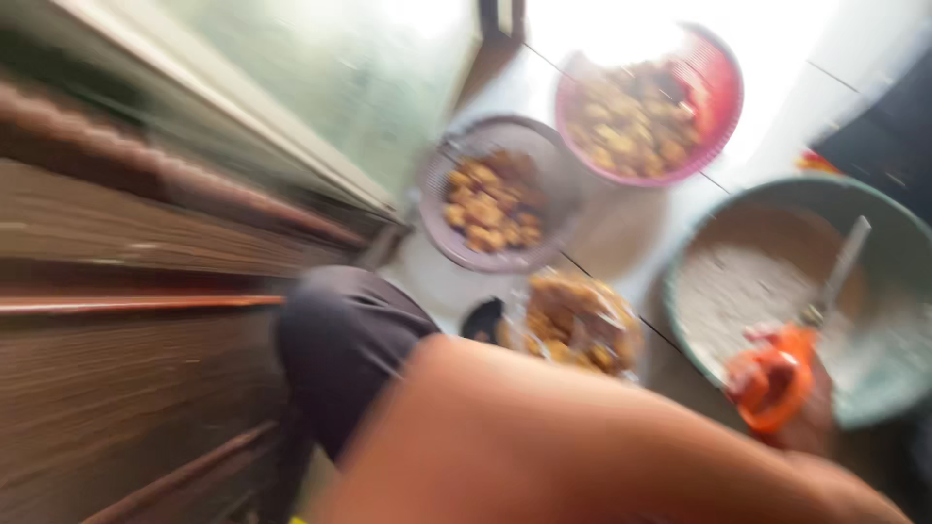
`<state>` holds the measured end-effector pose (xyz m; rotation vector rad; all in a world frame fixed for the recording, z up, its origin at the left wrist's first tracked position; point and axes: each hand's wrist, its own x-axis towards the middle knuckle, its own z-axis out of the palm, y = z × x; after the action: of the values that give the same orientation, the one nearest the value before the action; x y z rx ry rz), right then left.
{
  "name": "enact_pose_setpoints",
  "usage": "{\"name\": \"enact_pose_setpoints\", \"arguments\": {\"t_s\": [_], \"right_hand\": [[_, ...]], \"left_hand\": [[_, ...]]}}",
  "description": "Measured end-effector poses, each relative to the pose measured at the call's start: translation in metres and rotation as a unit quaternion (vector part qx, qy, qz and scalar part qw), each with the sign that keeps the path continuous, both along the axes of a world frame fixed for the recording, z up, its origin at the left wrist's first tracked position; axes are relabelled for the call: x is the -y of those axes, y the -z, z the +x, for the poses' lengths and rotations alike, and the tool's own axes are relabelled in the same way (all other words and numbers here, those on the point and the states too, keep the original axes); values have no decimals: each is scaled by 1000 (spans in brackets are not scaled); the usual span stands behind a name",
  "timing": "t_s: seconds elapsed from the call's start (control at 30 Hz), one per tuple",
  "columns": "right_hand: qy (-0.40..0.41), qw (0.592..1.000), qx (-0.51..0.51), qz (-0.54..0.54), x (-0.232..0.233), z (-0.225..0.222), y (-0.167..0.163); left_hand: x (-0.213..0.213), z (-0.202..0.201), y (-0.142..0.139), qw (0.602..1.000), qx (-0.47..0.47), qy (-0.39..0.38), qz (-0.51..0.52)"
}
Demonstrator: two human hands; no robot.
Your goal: The person sits on the floor and cuts fried tofu pieces into smaller chunks with scissors, taking pieces one at a time from a plastic bag and placing the cut pieces into plastic baskets. A large bowl of batter sits beside the work area.
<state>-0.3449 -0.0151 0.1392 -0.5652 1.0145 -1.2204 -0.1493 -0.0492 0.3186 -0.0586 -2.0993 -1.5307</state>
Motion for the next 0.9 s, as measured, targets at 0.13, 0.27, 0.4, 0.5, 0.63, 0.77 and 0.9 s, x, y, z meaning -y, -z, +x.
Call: {"name": "enact_pose_setpoints", "arguments": {"t_s": [0.13, 0.27, 0.4, 0.5, 0.63, 0.77, 0.9], "right_hand": [[-48, 997, -24, -50, -20, -13, -24], [-186, 973, -37, -133, -21, 18, -62], [-331, 928, -104, -138, -17, 50, -120], [-369, 913, -146, -97, -9, 71, -143], [-382, 908, -146, -92, -4, 77, -149], [-376, 915, -95, -113, -3, 74, -142], [-371, 921, -91, -73, -3, 70, -126]], "left_hand": [[26, -3, 43, 991, 14, -56, 123], [79, 33, 77, 772, -71, -306, 553], [94, 62, 93, 663, -176, -288, 668], [88, 70, 89, 679, -191, -260, 659], [85, 74, 78, 711, -218, -219, 631], [81, 75, 70, 753, -200, -217, 588], [65, 75, 70, 815, -102, -218, 527]]}}
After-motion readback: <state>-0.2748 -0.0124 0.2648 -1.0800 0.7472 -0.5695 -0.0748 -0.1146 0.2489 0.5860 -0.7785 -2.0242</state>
